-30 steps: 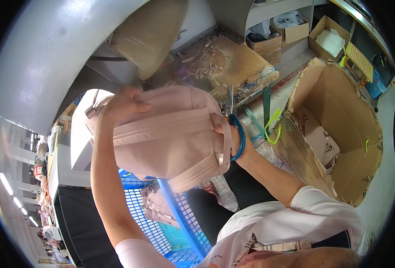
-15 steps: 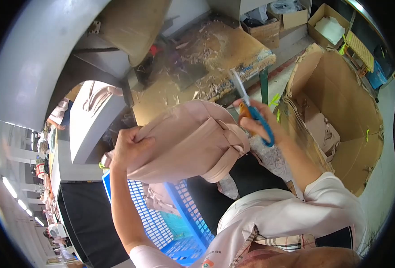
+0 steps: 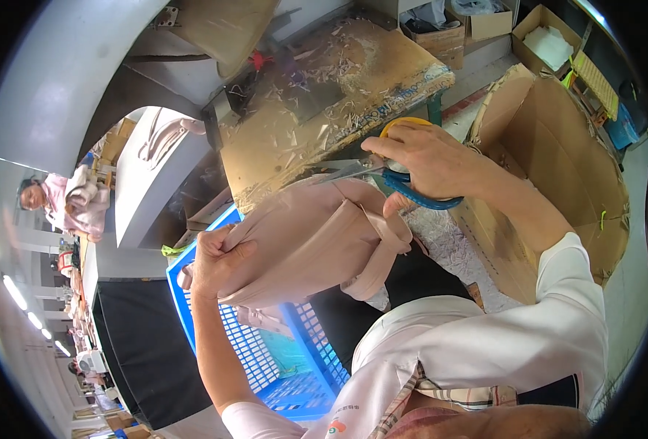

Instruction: Trimming excess threads or material from backpacks using scissors.

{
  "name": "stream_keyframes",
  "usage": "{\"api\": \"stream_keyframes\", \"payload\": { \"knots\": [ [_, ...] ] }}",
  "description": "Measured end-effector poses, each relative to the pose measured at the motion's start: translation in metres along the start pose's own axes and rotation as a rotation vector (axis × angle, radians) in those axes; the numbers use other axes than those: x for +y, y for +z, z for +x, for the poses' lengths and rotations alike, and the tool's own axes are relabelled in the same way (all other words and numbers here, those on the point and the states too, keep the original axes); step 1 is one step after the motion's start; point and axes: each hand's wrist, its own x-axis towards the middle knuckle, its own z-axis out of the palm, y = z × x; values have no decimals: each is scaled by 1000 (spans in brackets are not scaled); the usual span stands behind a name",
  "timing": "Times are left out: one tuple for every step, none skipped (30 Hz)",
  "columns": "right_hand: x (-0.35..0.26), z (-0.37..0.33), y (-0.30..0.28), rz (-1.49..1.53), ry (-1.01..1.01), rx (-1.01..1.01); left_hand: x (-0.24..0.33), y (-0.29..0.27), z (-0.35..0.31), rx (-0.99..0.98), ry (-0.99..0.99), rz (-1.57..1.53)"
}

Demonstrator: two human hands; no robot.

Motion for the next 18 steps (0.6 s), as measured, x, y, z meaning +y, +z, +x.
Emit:
{"api": "stream_keyframes", "payload": {
  "knots": [
    [0,2,0,-1,-1,1,0,0,-1,1,1,0],
    [0,3,1,-12,-26,9,1,1,-2,2,-2,14],
    [1,4,2,-23,-50,17,2,1,-2,2,-4,28],
    [1,5,3,-22,-53,18,3,2,-3,5,-5,30],
    [1,6,4,-17,-50,-8,5,3,-4,9,9,20],
    [1,7,4,-12,-47,-35,7,4,-4,12,22,10],
    [1,8,5,-11,-50,-36,6,4,-4,14,20,10],
    [1,9,6,-17,-48,-59,4,4,-4,14,12,4],
    [1,10,6,-24,-45,-82,3,4,-4,13,4,-2],
    [0,10,5,-23,-50,-84,2,5,-4,16,1,-2],
    [-1,11,4,20,-59,-75,2,6,-4,23,4,-10],
    [-2,11,4,62,-69,-66,1,7,-4,29,7,-18],
    [-2,12,5,63,-75,-68,1,7,-4,35,4,-19],
    [-1,11,8,79,-72,-46,-1,8,-4,31,-16,-21],
    [0,11,9,94,-70,-23,-3,8,-5,28,-37,-24],
    [-1,11,10,96,-79,-27,-7,8,-6,38,-41,-25],
    [-2,12,10,96,-71,-47,-12,8,-7,38,-42,-17],
    [-2,12,10,95,-64,-68,-15,7,-8,39,-42,-9]
  ]
}}
